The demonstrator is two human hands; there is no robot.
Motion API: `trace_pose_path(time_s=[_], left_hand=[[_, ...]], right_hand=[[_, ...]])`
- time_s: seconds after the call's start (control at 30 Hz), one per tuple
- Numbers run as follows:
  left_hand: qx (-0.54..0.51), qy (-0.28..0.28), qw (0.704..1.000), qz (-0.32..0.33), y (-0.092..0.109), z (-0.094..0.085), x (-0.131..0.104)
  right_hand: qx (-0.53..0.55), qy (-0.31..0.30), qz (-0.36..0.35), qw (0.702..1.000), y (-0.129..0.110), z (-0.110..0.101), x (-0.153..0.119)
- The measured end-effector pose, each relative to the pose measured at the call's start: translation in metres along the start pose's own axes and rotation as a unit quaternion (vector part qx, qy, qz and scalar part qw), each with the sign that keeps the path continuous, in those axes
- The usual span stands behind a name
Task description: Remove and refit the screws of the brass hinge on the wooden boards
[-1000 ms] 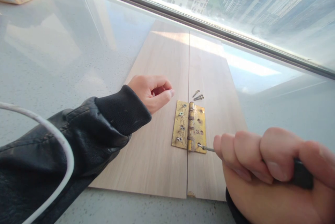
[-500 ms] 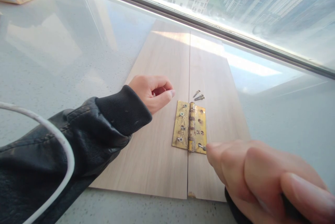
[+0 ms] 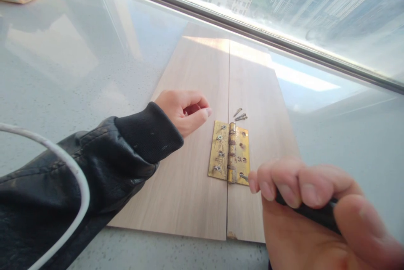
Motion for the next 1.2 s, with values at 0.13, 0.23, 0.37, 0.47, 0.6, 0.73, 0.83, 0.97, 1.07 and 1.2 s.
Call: trace_pose_path(time_s=[0.13,0.23,0.37,0.47,0.6,0.73,0.83,0.97,1.07,1.2], left_hand=[[-0.005,0.001,1.0,0.0,0.0,0.0,0.0],[-0.005,0.002,1.0,0.0,0.0,0.0,-0.001],[-0.006,0.002,1.0,-0.003,0.001,0.0,0.0],[-0.004,0.0,1.0,-0.003,0.0,0.0,0.0],[-0.002,-0.003,1.0,-0.003,0.001,-0.001,0.0],[0.003,-0.003,1.0,0.001,0.001,-0.001,0.0],[0.0,-0.002,1.0,0.003,0.0,0.0,0.0],[0.003,-0.002,1.0,0.002,0.0,0.0,0.0],[-0.001,0.002,1.0,0.0,0.0,0.0,-0.001],[-0.005,0.005,1.0,0.0,0.0,0.0,-0.001]], right_hand=[[0.008,-0.002,-0.012,1.0,0.005,0.003,-0.002],[-0.004,0.007,-0.053,0.999,0.0,0.002,0.004],[-0.005,-0.073,-0.053,0.996,-0.012,-0.002,0.016],[-0.011,-0.06,-0.024,0.998,-0.015,-0.006,0.02],[-0.028,-0.047,0.001,0.999,-0.011,-0.008,0.016],[-0.008,-0.044,-0.006,0.999,-0.007,-0.007,0.013],[-0.007,-0.05,0.002,0.999,-0.007,-0.007,0.013],[-0.007,-0.044,-0.011,0.999,-0.007,-0.008,0.01],[-0.008,-0.055,-0.025,0.998,-0.008,-0.01,0.009],[-0.031,-0.103,-0.02,0.994,-0.005,-0.011,0.01]])
Point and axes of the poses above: each hand's wrist, its own x-axis towards the middle knuckle, its own z-axis out of the palm, y = z × x, the point moved 1 cm from there along x, towards the middle knuckle, and after that the axes turned 15 degrees about y, right-handed, at the moved point
